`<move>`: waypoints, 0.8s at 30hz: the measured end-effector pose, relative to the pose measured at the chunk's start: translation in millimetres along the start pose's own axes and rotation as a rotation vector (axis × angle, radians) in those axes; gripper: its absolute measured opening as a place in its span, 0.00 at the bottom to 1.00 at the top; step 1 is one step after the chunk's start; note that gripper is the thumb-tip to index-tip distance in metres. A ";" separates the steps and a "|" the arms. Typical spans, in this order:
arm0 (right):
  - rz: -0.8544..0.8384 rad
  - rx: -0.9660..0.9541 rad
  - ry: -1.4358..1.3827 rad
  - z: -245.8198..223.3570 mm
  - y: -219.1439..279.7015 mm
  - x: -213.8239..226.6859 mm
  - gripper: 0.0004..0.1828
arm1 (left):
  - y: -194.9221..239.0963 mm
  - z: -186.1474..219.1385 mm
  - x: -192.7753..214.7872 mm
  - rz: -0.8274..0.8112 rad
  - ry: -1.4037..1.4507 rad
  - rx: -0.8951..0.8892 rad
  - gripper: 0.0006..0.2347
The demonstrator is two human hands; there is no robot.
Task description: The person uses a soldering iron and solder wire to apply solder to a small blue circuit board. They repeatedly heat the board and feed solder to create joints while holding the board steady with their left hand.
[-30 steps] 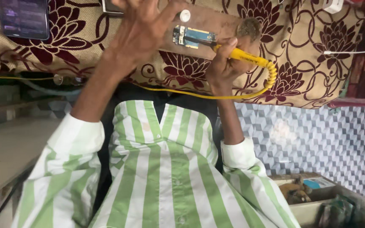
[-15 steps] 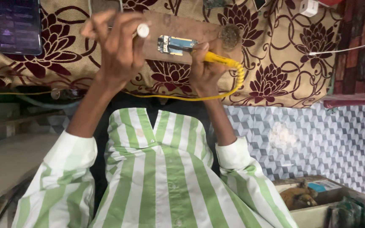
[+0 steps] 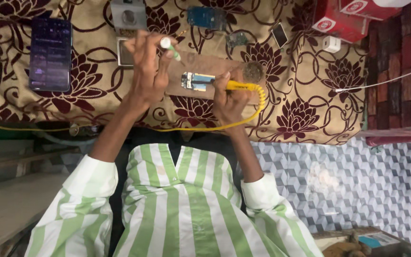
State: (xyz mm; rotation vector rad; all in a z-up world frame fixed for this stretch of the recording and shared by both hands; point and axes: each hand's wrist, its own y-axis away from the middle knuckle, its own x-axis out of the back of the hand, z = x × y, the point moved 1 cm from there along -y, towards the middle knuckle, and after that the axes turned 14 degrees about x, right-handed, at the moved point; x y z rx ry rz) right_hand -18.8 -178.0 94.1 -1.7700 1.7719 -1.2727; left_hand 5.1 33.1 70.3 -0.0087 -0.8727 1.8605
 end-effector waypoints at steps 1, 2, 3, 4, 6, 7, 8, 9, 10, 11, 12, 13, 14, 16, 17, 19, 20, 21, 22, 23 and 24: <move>0.011 0.006 0.035 2.3 3.2 0.2 0.13 | 0.8 -1.3 -3.1 -0.012 0.058 0.020 0.18; 0.023 0.013 0.070 6.6 6.4 -0.1 0.13 | 4.5 -2.1 -6.3 -0.024 0.115 0.040 0.18; 0.060 0.004 0.085 12.1 10.6 -1.0 0.15 | 8.1 -3.9 -9.2 -0.034 0.170 0.063 0.18; 0.097 -0.005 0.100 18.6 15.7 -3.1 0.16 | 7.7 -6.9 -14.9 -0.062 0.262 0.107 0.18; 0.196 -0.043 0.087 32.1 30.2 -6.0 0.19 | 12.0 -10.7 -25.7 -0.119 0.446 0.200 0.19; 0.262 -0.067 0.058 39.7 36.7 -7.6 0.21 | 11.7 -12.4 -29.8 -0.120 0.421 0.177 0.20; 0.327 -0.091 0.027 47.2 42.9 -8.2 0.23 | 13.7 -12.5 -33.1 -0.121 0.396 0.155 0.20; 0.414 -0.105 0.010 53.5 49.5 -8.5 0.25 | 15.8 -12.9 -34.8 -0.122 0.368 0.134 0.20; 0.501 -0.120 -0.008 59.4 55.1 -8.2 0.26 | 17.6 -13.7 -34.4 -0.129 0.321 0.115 0.20; 0.590 -0.134 -0.022 65.0 59.3 -6.9 0.28 | 19.0 -13.4 -35.0 -0.139 0.276 0.094 0.19; 0.662 -0.172 -0.079 70.6 62.1 -7.4 0.28 | 19.1 -13.2 -35.9 -0.149 0.232 0.073 0.18; 0.735 -0.211 -0.135 74.5 65.4 -6.8 0.27 | 20.6 -12.9 -36.1 -0.153 0.257 0.100 0.18; 0.808 -0.250 -0.190 77.8 67.9 -5.8 0.27 | 21.6 -12.5 -37.6 -0.156 0.282 0.128 0.18; 0.824 -0.322 -0.169 82.2 70.9 -3.0 0.28 | 26.4 -12.1 -38.7 -0.145 0.271 0.142 0.17; 0.832 -0.356 -0.163 84.2 70.1 -3.6 0.28 | 27.2 -13.1 -37.6 -0.123 0.230 0.122 0.16; 0.840 -0.338 -0.272 86.2 69.1 -6.5 0.25 | 32.5 -15.2 -36.3 -0.107 0.228 0.142 0.16; 0.843 -0.331 -0.325 86.2 70.0 -8.1 0.24 | 35.8 -17.0 -36.4 -0.112 0.267 0.183 0.17; 0.826 -0.324 -0.346 88.6 67.6 -9.2 0.23 | 35.1 -19.1 -39.4 -0.115 0.309 0.216 0.18; 0.809 -0.317 -0.366 90.7 66.1 -11.3 0.22 | 32.8 -22.7 -42.1 -0.113 0.360 0.211 0.18; 0.784 -0.322 -0.381 89.9 69.7 -11.3 0.21 | 36.7 -24.9 -44.6 -0.112 0.412 0.222 0.18; 0.802 -0.317 -0.376 89.4 73.7 -9.8 0.22 | 41.3 -26.4 -48.6 -0.111 0.464 0.232 0.19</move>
